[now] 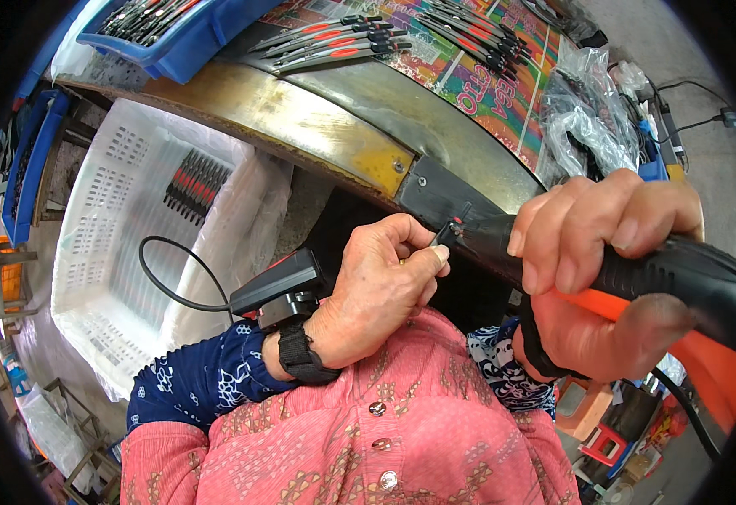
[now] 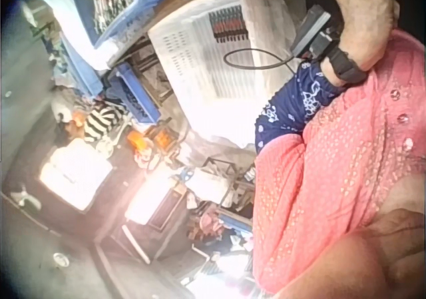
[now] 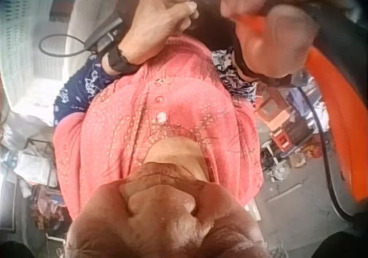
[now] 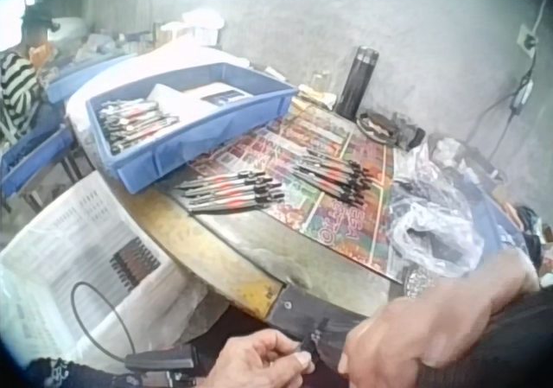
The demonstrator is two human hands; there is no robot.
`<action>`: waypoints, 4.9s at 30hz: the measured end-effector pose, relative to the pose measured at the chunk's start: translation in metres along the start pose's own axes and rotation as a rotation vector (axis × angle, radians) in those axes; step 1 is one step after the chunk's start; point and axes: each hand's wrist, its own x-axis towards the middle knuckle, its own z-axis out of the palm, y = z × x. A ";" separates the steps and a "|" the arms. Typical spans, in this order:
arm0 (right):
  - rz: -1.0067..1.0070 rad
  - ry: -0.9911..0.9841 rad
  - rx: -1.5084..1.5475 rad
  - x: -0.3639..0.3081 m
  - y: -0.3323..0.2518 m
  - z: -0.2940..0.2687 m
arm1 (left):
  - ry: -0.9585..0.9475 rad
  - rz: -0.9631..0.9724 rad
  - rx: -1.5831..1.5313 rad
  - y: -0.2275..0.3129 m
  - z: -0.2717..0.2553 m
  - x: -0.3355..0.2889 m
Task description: The person repeatedly picks small black wire ends from a table, applies a hot air gun to the tip, and places the finished pieces back on the table. The process is repeated multiple times throughout the clip.
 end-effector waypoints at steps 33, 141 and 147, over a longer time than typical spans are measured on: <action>-0.022 0.028 0.033 0.007 0.009 0.009 | 0.091 0.094 0.073 -0.006 0.002 0.002; -0.323 -0.026 0.196 -0.018 0.016 -0.032 | -0.146 0.042 0.155 0.020 -0.013 -0.005; -0.330 -0.065 0.208 -0.016 0.017 -0.025 | -0.101 -0.043 0.057 0.009 -0.011 0.000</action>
